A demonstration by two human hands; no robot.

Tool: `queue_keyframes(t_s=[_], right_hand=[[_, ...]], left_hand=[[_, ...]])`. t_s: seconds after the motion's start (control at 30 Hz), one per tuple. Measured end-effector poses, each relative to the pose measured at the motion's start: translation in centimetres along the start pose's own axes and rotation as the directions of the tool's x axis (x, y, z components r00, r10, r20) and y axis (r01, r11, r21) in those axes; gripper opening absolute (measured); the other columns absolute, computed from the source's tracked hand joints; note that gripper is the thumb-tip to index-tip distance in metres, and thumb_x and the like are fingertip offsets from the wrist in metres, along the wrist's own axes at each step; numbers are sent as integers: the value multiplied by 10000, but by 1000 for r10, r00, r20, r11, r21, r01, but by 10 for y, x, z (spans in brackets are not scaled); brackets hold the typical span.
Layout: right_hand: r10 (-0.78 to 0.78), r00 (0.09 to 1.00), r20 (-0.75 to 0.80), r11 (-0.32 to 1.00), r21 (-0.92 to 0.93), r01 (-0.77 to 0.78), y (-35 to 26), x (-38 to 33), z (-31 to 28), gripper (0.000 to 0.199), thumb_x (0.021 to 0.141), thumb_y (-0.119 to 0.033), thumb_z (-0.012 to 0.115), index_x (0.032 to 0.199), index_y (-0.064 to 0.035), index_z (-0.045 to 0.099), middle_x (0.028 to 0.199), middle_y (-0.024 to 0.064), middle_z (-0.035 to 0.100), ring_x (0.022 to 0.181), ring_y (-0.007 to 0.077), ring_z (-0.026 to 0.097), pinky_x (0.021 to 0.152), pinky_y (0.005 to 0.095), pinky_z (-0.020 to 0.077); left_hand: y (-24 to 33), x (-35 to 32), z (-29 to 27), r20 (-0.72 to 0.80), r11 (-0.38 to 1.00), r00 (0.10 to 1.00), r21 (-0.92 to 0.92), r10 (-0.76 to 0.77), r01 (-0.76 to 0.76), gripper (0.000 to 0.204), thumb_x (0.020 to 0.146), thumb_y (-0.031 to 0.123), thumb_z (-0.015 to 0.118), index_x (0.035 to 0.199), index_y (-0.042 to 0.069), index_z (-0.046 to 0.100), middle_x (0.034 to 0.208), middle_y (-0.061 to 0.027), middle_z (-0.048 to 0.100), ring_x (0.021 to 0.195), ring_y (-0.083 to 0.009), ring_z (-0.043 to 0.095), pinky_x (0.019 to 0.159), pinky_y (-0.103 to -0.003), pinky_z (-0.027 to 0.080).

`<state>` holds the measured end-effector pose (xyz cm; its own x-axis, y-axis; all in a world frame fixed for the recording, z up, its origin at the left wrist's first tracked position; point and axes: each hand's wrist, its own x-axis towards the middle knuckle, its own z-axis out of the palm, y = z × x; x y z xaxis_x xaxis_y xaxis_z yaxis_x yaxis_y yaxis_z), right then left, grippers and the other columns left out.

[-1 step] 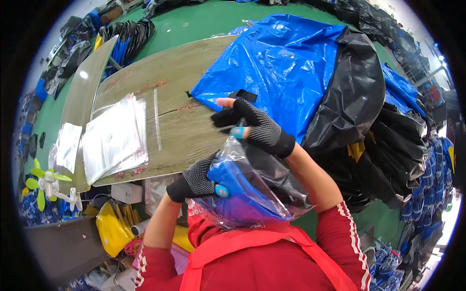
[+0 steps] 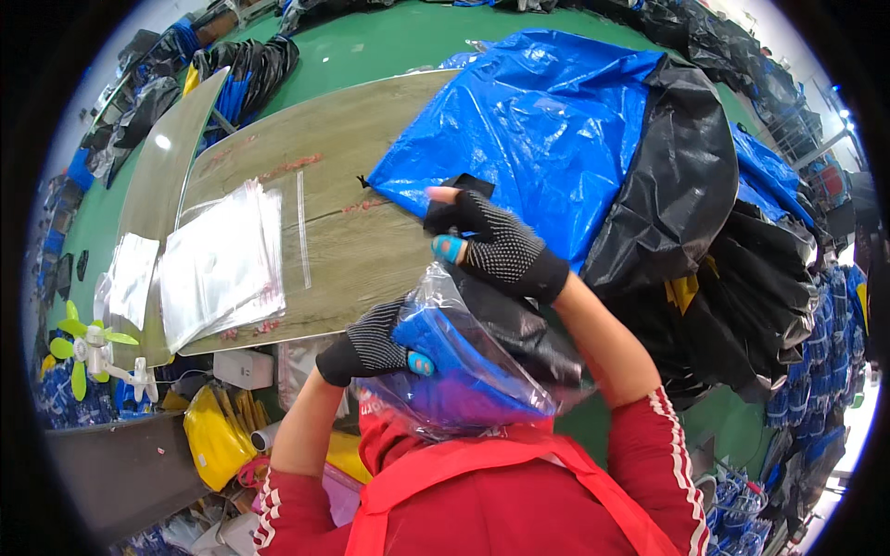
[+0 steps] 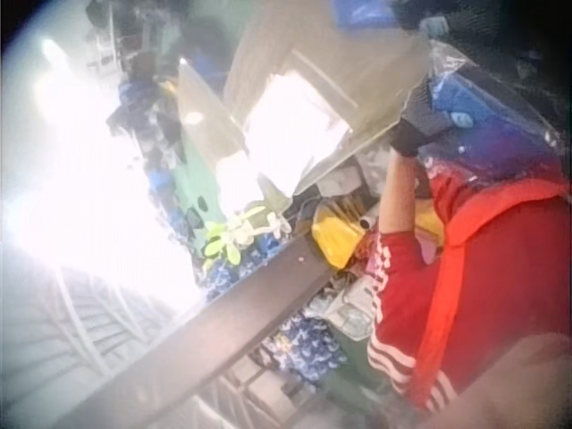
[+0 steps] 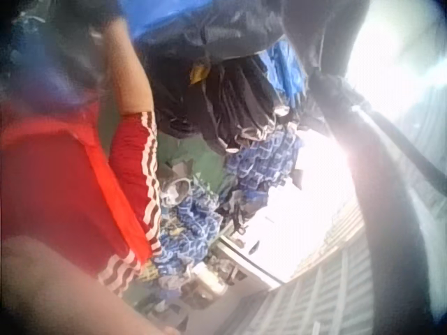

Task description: The person repeatedly folds large blue and black tarps on a table, then places each folded tarp into a clear plastic bag. The person handles the tarps and bags by hand, repeating the fold-and-bag cycle multiple times.

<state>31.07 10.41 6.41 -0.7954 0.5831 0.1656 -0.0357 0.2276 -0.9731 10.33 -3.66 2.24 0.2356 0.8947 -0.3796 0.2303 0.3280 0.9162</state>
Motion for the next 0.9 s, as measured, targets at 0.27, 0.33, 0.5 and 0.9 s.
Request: queue_keyframes(t_s=[0.27, 0.33, 0.5, 0.9], right_hand=[[182, 982, -58, 816, -548, -184, -11, -37, 9, 774, 801, -454, 737, 1408, -73, 446, 1136, 182, 656, 1030, 268, 652, 892, 338, 499], [166, 984, -70, 867, -465, -180, -1, -31, 11, 763, 828, -543, 667, 1391, -69, 466, 1109, 230, 649, 1016, 353, 653, 858, 377, 508], [55, 997, 52, 879, -477, -24, 11, -13, -14, 544, 854, -295, 701, 1333, -91, 545, 1136, 189, 658, 1041, 298, 657, 869, 343, 513], [-38, 962, -270, 946, -320, -53, 100, -56, 9, 196, 802, -150, 754, 910, -4, 680, 1238, 165, 622, 991, 266, 648, 826, 325, 515]], left_hand=[[-9, 6, -5, -249, 986, 959, -63, 135, -155, 949, 655, 336, 888, 1385, -9, 389, 1312, -168, 533, 1173, -233, 543, 994, -357, 446], [-8, 21, -3, -326, 931, 902, -131, 283, -340, 954, 699, 300, 865, 1416, -19, 323, 1312, -158, 525, 1158, -229, 547, 982, -357, 453], [-27, 41, -8, -519, 833, 829, -350, 209, -429, 724, 780, 139, 797, 1362, -9, 393, 1192, -116, 583, 1030, -159, 588, 847, -290, 505], [-61, 28, -32, -651, 846, 578, 202, 493, -494, 325, 901, 203, 649, 1169, 40, 561, 1190, -127, 599, 1074, -186, 565, 899, -315, 447]])
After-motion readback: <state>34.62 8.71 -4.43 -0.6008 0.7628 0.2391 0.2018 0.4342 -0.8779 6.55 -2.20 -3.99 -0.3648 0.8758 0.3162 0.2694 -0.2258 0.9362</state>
